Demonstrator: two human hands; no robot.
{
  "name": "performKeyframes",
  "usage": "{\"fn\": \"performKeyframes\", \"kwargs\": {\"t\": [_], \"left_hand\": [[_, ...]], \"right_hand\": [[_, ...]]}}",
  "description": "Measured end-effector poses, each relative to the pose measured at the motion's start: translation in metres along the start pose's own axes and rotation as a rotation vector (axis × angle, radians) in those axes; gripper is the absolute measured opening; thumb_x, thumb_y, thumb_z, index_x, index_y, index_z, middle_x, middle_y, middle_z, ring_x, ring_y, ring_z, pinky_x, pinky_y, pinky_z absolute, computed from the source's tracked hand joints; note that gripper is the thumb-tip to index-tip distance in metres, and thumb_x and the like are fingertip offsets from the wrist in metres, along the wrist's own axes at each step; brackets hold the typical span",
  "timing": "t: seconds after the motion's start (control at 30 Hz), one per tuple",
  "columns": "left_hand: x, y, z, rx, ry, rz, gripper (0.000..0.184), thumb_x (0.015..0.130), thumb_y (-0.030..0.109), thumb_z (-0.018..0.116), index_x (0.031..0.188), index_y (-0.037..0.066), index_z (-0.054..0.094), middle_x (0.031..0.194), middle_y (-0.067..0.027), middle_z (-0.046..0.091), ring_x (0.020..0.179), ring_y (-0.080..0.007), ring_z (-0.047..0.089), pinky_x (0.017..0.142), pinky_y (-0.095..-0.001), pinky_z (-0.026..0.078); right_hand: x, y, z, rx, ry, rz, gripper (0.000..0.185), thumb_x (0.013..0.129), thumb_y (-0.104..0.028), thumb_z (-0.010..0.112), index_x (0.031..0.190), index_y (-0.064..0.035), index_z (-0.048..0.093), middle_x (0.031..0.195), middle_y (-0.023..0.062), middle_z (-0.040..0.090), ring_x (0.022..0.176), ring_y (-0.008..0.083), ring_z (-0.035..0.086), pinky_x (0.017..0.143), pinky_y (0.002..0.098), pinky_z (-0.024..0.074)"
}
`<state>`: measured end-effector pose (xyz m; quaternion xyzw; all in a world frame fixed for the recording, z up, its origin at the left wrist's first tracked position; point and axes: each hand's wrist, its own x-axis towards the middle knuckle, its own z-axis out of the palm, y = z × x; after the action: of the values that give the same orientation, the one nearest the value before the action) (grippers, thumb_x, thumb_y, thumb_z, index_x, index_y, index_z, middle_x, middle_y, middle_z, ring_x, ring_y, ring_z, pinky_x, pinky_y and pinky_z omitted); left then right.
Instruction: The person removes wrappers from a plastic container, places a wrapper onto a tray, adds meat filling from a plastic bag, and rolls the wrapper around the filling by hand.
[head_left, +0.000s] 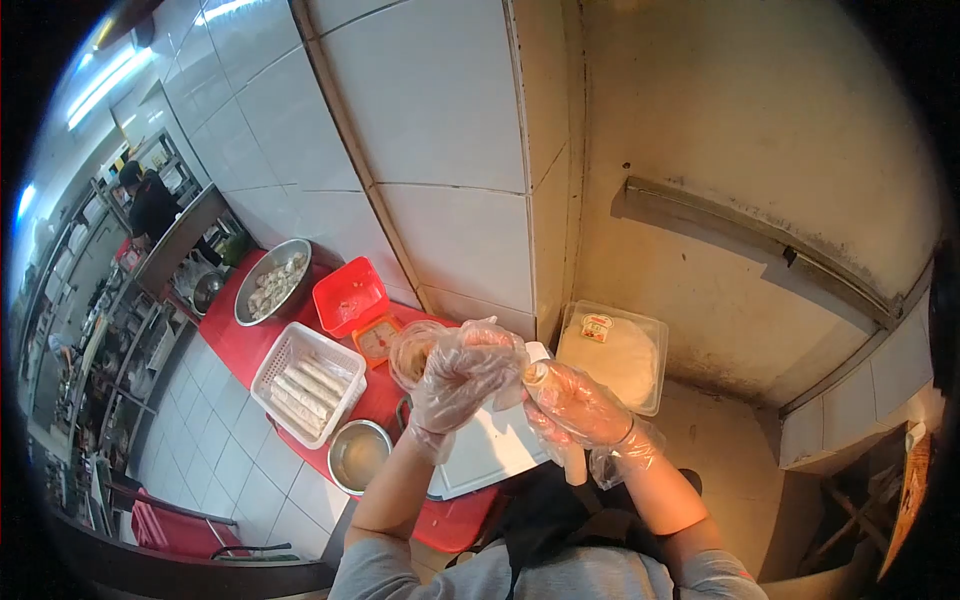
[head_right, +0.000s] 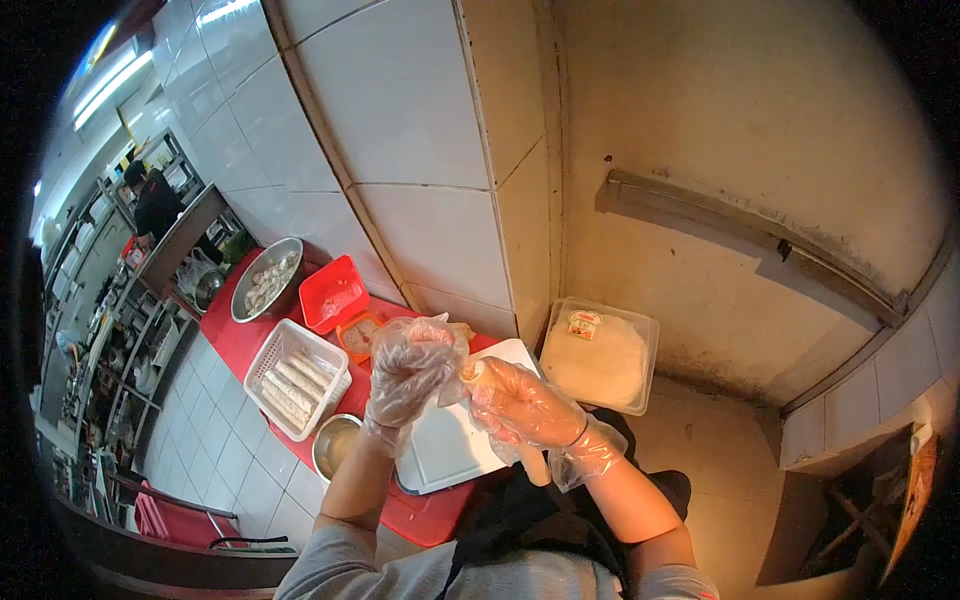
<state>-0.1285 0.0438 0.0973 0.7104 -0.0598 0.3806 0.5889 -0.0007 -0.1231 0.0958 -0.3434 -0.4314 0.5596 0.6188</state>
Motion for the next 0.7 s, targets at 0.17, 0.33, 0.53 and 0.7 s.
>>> {"fn": "performKeyframes", "kwargs": {"t": [0.17, 0.33, 0.53, 0.7], "left_hand": [[-0.002, -0.01, 0.003, 0.124, 0.007, 0.155, 0.023, 0.073, 0.004, 0.08, 0.095, 0.012, 0.075, 0.1, -0.0042, 0.07, 0.098, -0.0256, 0.064, 0.105, -0.0511, 0.039], [-0.003, 0.017, 0.009, -0.032, 0.036, -0.312, 0.029, 0.072, 0.003, 0.08, 0.098, 0.013, 0.072, 0.105, -0.0061, 0.063, 0.1, -0.0278, 0.061, 0.1, -0.0492, 0.042], [0.012, 0.008, 0.003, 0.377, -0.163, 0.216, 0.042, 0.076, 0.008, 0.077, 0.116, 0.009, 0.062, 0.119, -0.0104, 0.054, 0.113, -0.0283, 0.053, 0.096, -0.0444, 0.043], [-0.077, -0.073, -0.001, -0.232, -0.207, -0.532, 0.052, 0.084, 0.016, 0.075, 0.13, 0.007, 0.052, 0.109, -0.0022, 0.058, 0.103, -0.0157, 0.055, 0.087, -0.0357, 0.048]], "right_hand": [[-0.001, -0.005, 0.003, 0.034, -0.041, 0.018, 0.035, 0.102, -0.042, 0.051, 0.107, -0.0068, 0.051, 0.076, 0.0008, 0.05, 0.051, 0.0047, 0.041, 0.045, 0.0205, 0.0384], [-0.001, -0.005, 0.0, 0.134, -0.114, 0.058, 0.041, 0.099, -0.043, 0.055, 0.113, -0.0043, 0.049, 0.073, 0.0063, 0.052, 0.049, 0.0091, 0.044, 0.044, 0.0241, 0.0387], [0.006, -0.004, -0.002, 0.18, -0.134, 0.013, 0.034, 0.097, -0.038, 0.06, 0.104, -0.0063, 0.052, 0.075, 0.0021, 0.053, 0.052, 0.0056, 0.047, 0.044, 0.0203, 0.0405], [0.047, 0.03, -0.024, 0.072, 0.074, -0.236, 0.022, 0.09, -0.011, 0.068, 0.104, -0.008, 0.052, 0.075, -0.0001, 0.054, 0.055, 0.0075, 0.052, 0.048, 0.0231, 0.045]]}}
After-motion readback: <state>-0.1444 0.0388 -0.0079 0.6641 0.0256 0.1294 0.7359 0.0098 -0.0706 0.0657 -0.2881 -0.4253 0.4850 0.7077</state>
